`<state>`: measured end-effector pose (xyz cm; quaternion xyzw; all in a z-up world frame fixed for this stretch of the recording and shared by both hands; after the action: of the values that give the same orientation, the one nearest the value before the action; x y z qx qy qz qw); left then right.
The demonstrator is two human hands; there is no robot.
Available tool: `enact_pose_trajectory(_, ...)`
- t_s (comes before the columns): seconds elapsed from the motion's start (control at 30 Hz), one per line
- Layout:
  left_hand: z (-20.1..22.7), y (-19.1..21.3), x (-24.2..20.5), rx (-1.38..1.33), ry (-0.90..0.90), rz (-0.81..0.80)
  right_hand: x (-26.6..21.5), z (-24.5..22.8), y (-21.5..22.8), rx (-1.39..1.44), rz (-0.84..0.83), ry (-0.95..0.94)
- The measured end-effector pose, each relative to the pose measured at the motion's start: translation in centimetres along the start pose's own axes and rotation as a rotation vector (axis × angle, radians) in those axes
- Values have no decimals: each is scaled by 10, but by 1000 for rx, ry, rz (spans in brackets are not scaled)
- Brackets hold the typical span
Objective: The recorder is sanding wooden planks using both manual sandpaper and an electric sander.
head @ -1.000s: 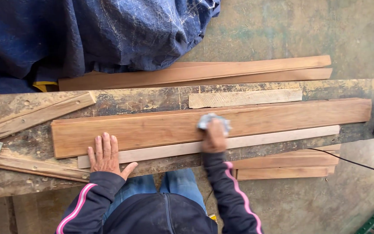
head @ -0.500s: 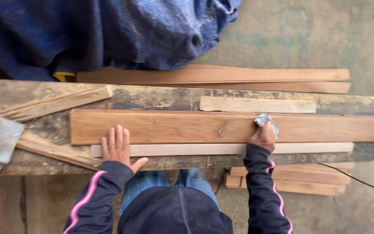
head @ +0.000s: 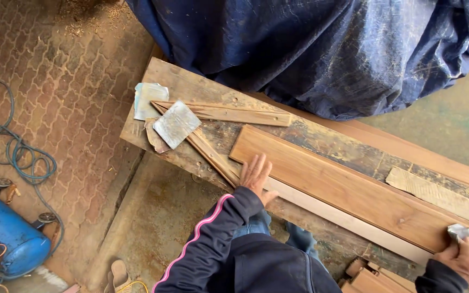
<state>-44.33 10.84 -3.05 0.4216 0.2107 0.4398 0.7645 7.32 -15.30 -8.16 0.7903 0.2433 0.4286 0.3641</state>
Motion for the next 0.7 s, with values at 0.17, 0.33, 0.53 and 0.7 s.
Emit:
enact_pose_trajectory(0.17, -103, 68, -20, 147, 318, 364, 34, -204, -76, 26, 34, 187)
enact_pose_trajectory(0.33, -150, 142, -33, 214, 453, 454, 14, -393, -114, 248, -248, 494)
enact_pose_trajectory(0.53, -236, 186, -69, 296, 545, 627, 21, -271, -67, 264, -170, 399)
enact_pose_trajectory(0.7, -299, 178, -62, -247, 796, 847, -40, -63, -74, 272, -47, -249)
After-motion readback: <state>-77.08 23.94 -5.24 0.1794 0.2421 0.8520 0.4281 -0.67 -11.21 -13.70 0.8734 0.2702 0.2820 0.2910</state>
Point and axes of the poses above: each hand's wrist, its own x-axis towards the middle knuckle, its own y-axis out of the back of the hand, z = x × y, the point moved 1 cm from there along x, towards the middle knuckle, and after that the axes turned 9 degrees about z, right-handed, at the moved point
